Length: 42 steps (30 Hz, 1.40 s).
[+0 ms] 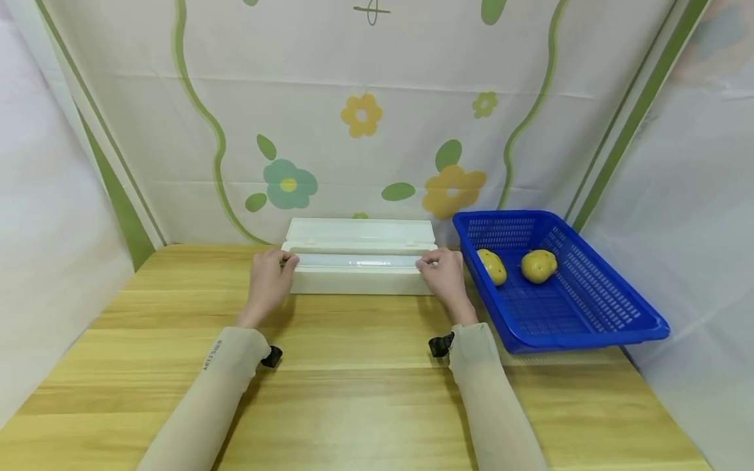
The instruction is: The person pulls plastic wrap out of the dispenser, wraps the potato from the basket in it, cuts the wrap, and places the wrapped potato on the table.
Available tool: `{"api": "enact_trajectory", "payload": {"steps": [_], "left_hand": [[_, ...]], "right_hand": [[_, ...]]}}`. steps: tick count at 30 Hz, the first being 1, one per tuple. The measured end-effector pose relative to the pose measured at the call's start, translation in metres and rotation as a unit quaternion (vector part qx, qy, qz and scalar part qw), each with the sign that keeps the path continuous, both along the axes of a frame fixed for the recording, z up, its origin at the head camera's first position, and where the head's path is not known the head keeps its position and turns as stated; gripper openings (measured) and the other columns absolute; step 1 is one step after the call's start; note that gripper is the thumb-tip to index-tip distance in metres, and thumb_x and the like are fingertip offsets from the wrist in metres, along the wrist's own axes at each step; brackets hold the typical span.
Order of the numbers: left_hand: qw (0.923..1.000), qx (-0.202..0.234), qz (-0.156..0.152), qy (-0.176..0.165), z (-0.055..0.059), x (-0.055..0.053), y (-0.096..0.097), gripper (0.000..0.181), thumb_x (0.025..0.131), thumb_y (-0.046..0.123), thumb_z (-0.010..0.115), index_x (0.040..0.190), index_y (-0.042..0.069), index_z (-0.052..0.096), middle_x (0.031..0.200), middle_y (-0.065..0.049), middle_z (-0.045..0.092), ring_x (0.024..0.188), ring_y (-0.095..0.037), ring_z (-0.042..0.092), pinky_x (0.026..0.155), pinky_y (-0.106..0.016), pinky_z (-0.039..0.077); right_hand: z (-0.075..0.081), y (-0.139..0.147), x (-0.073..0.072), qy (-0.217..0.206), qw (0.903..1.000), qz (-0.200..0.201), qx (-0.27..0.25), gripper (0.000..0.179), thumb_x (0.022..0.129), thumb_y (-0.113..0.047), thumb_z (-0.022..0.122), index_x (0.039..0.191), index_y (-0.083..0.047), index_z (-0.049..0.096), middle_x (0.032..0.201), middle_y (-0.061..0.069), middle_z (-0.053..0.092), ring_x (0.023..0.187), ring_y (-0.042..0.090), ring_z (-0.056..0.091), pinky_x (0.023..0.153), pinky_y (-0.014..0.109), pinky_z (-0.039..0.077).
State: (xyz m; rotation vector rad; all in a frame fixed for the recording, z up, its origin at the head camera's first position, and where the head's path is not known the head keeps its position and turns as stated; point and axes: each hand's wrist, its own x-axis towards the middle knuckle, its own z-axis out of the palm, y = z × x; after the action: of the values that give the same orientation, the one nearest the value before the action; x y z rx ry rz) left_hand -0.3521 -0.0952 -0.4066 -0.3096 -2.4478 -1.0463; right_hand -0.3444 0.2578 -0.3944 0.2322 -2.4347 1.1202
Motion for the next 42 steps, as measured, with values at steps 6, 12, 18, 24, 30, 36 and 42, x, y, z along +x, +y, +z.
{"api": "enact_trajectory", "payload": {"steps": [6, 12, 18, 24, 30, 36, 42], "left_hand": [[0.9998, 0.015, 0.003, -0.014, 0.0, -0.002, 0.001, 0.02, 0.099, 0.016, 0.062, 0.1, -0.002, 0.07, 0.104, -0.018, 0.065, 0.107, -0.042, 0.048, 0.09, -0.059, 0.033], [0.9993, 0.026, 0.0, -0.025, 0.003, -0.001, 0.001, 0.022, 0.099, 0.017, 0.062, 0.1, -0.003, 0.07, 0.104, -0.018, 0.065, 0.109, -0.042, 0.047, 0.092, -0.059, 0.031], [0.9992, 0.029, 0.001, -0.029, 0.004, -0.003, -0.001, 0.022, 0.1, 0.019, 0.061, 0.1, -0.002, 0.07, 0.104, -0.016, 0.066, 0.112, -0.042, 0.047, 0.094, -0.06, 0.029], [0.999, 0.028, 0.0, -0.034, 0.005, -0.002, 0.0, 0.023, 0.1, 0.021, 0.061, 0.099, -0.001, 0.07, 0.102, -0.015, 0.065, 0.11, -0.041, 0.048, 0.095, -0.06, 0.028], [0.9993, 0.032, 0.001, -0.019, 0.005, -0.002, 0.001, 0.019, 0.099, 0.017, 0.062, 0.097, 0.0, 0.069, 0.098, -0.013, 0.064, 0.103, -0.038, 0.05, 0.092, -0.061, 0.029], [0.9989, 0.035, -0.002, 0.032, 0.007, -0.003, 0.002, 0.016, 0.098, 0.014, 0.063, 0.097, 0.001, 0.07, 0.094, -0.012, 0.064, 0.091, -0.033, 0.053, 0.086, -0.054, 0.034], [0.9967, 0.046, -0.014, 0.065, 0.012, -0.001, 0.003, 0.018, 0.1, 0.014, 0.059, 0.094, -0.002, 0.068, 0.091, -0.013, 0.059, 0.081, -0.028, 0.053, 0.074, -0.041, 0.042]], "right_hand": [[0.001, 0.002, 0.0, -0.038, 0.9989, -0.026, -0.012, 0.017, 0.092, -0.011, 0.069, 0.091, 0.004, 0.074, 0.097, 0.019, 0.069, 0.096, 0.035, 0.061, 0.086, 0.049, 0.046], [0.004, 0.005, 0.004, -0.069, 0.9972, 0.018, -0.024, 0.022, 0.093, -0.011, 0.067, 0.104, 0.006, 0.073, 0.112, 0.022, 0.064, 0.113, 0.037, 0.054, 0.099, 0.053, 0.038], [0.001, -0.001, 0.003, -0.078, 0.9968, 0.014, -0.014, 0.023, 0.092, -0.018, 0.069, 0.103, 0.002, 0.076, 0.114, 0.016, 0.062, 0.124, 0.036, 0.038, 0.102, 0.053, 0.032], [0.001, -0.005, 0.001, -0.053, 0.9985, -0.013, 0.004, 0.018, 0.09, -0.014, 0.071, 0.089, 0.003, 0.077, 0.104, 0.018, 0.066, 0.115, 0.037, 0.043, 0.1, 0.05, 0.028], [0.003, -0.005, -0.001, -0.035, 0.9991, -0.021, 0.011, 0.018, 0.094, -0.011, 0.068, 0.087, 0.003, 0.075, 0.101, 0.019, 0.066, 0.107, 0.036, 0.053, 0.098, 0.051, 0.036], [0.006, -0.006, -0.002, 0.001, 0.9992, -0.033, 0.022, 0.02, 0.096, -0.014, 0.066, 0.087, 0.002, 0.073, 0.1, 0.017, 0.064, 0.107, 0.035, 0.051, 0.096, 0.05, 0.037], [0.007, -0.01, 0.0, 0.065, 0.9957, -0.055, 0.037, 0.016, 0.095, -0.011, 0.068, 0.089, 0.004, 0.071, 0.093, 0.017, 0.065, 0.096, 0.037, 0.053, 0.089, 0.05, 0.039]]}}
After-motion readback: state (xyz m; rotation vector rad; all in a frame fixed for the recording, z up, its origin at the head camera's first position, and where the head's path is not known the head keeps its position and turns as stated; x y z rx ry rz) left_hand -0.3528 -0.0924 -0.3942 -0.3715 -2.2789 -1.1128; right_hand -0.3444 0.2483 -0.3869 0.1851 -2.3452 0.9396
